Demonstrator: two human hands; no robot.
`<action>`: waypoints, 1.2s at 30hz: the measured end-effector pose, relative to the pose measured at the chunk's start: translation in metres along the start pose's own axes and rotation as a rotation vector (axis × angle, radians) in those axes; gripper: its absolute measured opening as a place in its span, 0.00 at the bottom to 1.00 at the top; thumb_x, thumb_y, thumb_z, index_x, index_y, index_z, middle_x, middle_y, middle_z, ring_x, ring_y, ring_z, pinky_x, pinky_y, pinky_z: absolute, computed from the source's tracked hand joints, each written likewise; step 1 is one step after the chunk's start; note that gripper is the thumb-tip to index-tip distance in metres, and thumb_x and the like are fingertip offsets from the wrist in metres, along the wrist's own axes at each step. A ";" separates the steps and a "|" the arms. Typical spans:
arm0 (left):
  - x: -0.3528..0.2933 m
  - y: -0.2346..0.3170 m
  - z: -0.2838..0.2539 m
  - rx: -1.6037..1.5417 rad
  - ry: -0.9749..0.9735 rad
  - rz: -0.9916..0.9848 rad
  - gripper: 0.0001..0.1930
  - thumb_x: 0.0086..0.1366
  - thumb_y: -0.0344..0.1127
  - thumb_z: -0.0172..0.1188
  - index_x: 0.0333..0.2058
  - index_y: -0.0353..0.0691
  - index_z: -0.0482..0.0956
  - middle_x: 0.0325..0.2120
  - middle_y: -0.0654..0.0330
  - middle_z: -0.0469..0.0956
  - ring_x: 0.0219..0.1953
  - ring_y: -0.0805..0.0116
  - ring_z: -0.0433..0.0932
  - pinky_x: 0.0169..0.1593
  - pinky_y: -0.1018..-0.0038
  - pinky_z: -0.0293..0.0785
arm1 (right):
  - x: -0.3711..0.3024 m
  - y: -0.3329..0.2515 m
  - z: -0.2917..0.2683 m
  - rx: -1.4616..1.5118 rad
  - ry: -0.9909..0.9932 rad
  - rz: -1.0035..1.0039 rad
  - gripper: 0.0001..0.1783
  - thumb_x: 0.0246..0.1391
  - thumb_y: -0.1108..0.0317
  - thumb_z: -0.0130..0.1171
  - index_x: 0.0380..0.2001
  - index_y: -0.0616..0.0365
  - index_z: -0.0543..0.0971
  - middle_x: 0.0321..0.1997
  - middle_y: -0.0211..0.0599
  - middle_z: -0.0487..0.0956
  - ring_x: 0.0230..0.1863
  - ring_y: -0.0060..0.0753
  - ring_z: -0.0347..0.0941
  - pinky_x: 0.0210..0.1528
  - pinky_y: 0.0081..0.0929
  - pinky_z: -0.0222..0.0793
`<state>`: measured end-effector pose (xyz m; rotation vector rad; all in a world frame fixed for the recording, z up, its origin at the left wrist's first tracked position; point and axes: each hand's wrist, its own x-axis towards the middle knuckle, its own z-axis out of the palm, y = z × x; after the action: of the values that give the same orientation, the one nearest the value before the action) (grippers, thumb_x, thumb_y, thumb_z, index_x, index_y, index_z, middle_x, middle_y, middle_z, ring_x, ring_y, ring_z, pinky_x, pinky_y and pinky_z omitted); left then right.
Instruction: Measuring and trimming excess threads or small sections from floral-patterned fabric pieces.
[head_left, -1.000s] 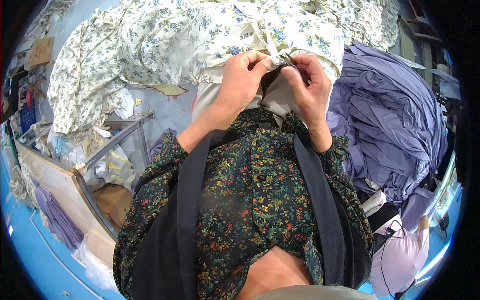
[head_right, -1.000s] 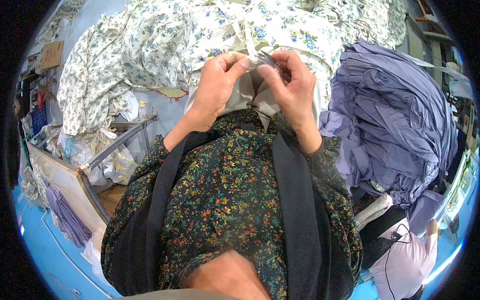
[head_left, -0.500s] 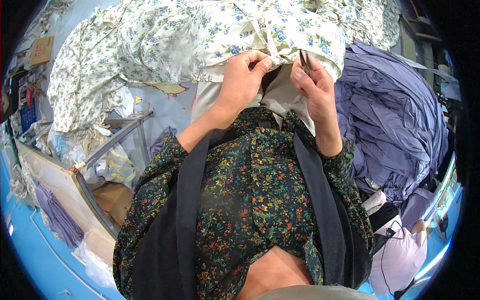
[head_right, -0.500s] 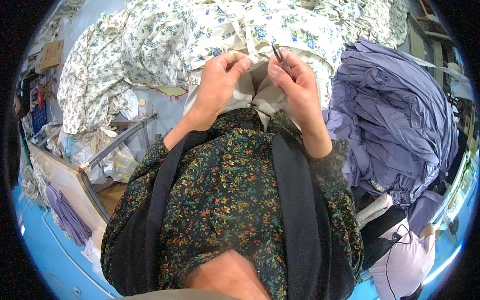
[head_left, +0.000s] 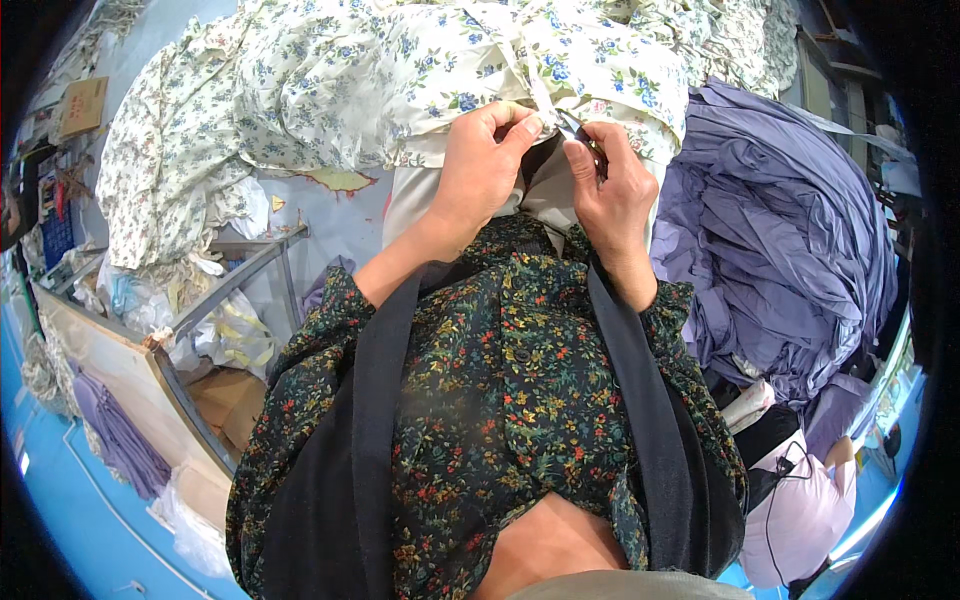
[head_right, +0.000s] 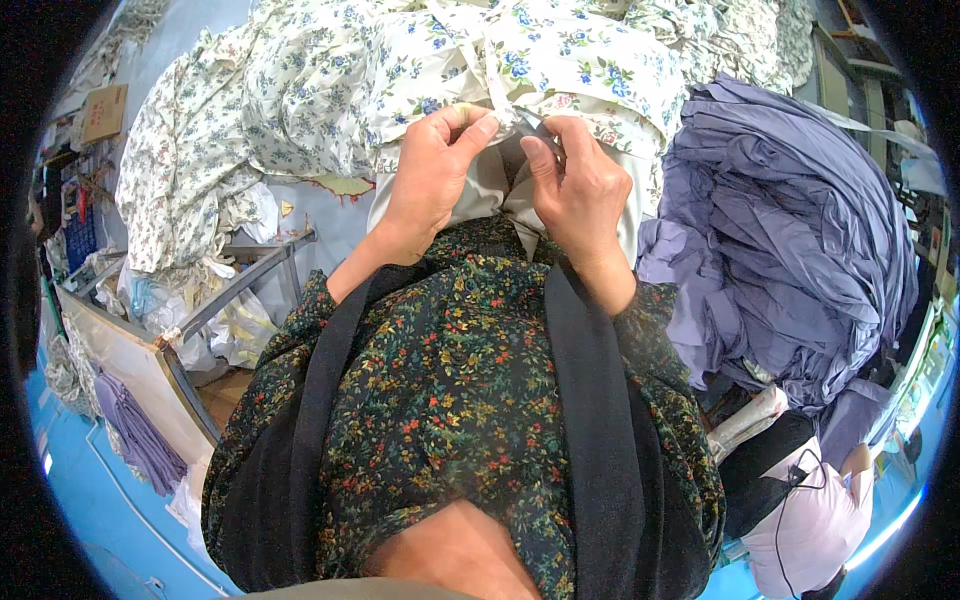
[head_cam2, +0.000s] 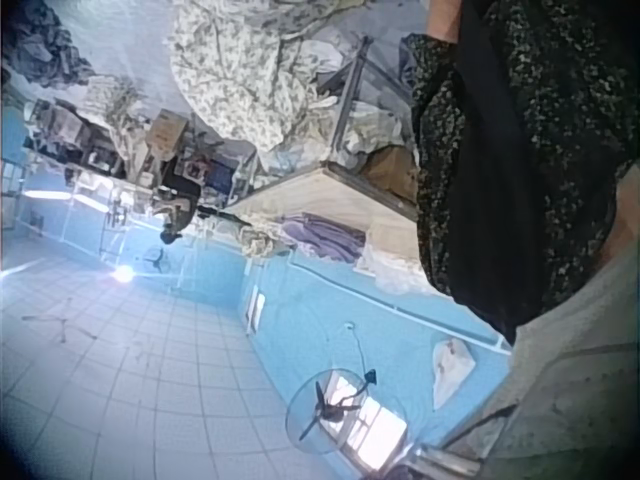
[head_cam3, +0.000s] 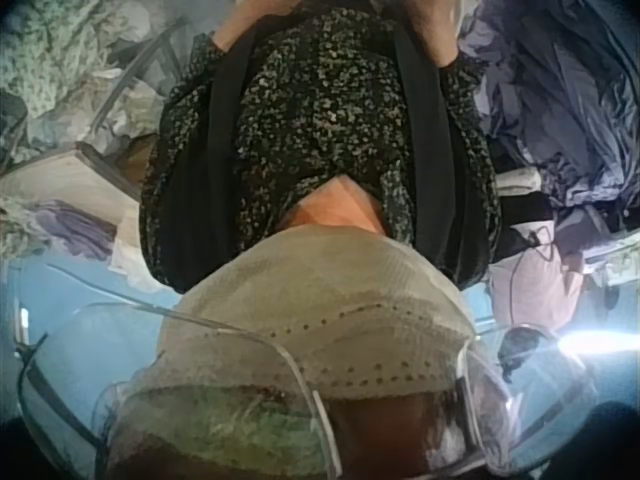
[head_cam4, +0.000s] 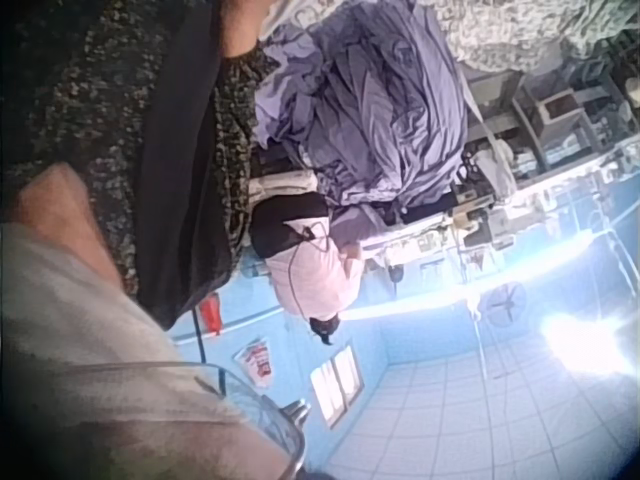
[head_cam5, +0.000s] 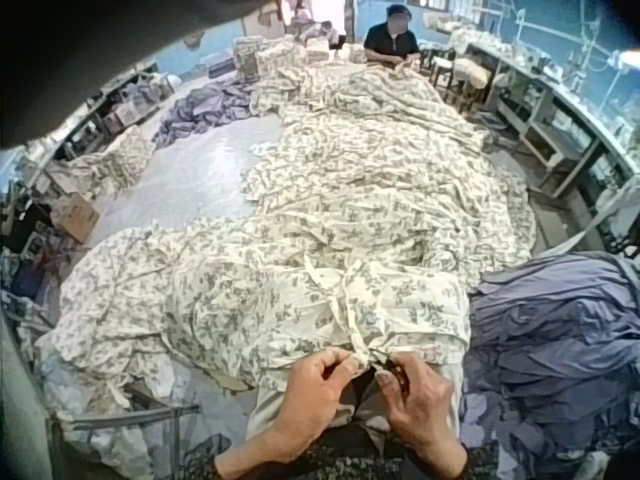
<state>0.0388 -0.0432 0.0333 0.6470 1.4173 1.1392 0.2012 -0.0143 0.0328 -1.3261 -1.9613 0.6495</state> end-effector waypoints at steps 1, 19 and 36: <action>0.000 -0.001 0.000 0.012 0.000 0.000 0.09 0.67 0.32 0.60 0.37 0.30 0.81 0.30 0.67 0.78 0.32 0.82 0.72 0.38 0.83 0.68 | 0.000 0.000 0.000 -0.009 0.001 -0.003 0.11 0.56 0.61 0.64 0.36 0.56 0.77 0.23 0.37 0.78 0.20 0.35 0.76 0.24 0.29 0.68; 0.002 0.002 -0.003 0.142 0.015 -0.033 0.08 0.66 0.32 0.60 0.35 0.32 0.81 0.27 0.69 0.77 0.30 0.84 0.69 0.35 0.83 0.66 | 0.025 0.001 -0.023 0.469 0.072 0.134 0.09 0.61 0.66 0.59 0.38 0.61 0.76 0.25 0.26 0.76 0.24 0.15 0.65 0.27 0.16 0.63; -0.001 0.000 -0.005 0.015 -0.053 -0.030 0.08 0.67 0.31 0.59 0.38 0.31 0.80 0.31 0.68 0.78 0.33 0.84 0.71 0.39 0.84 0.68 | 0.021 0.012 -0.012 0.034 -0.202 -0.180 0.07 0.52 0.67 0.65 0.33 0.56 0.78 0.24 0.32 0.78 0.23 0.33 0.74 0.27 0.26 0.66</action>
<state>0.0340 -0.0457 0.0328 0.6605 1.3874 1.0813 0.2126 0.0101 0.0372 -1.0822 -2.1904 0.7491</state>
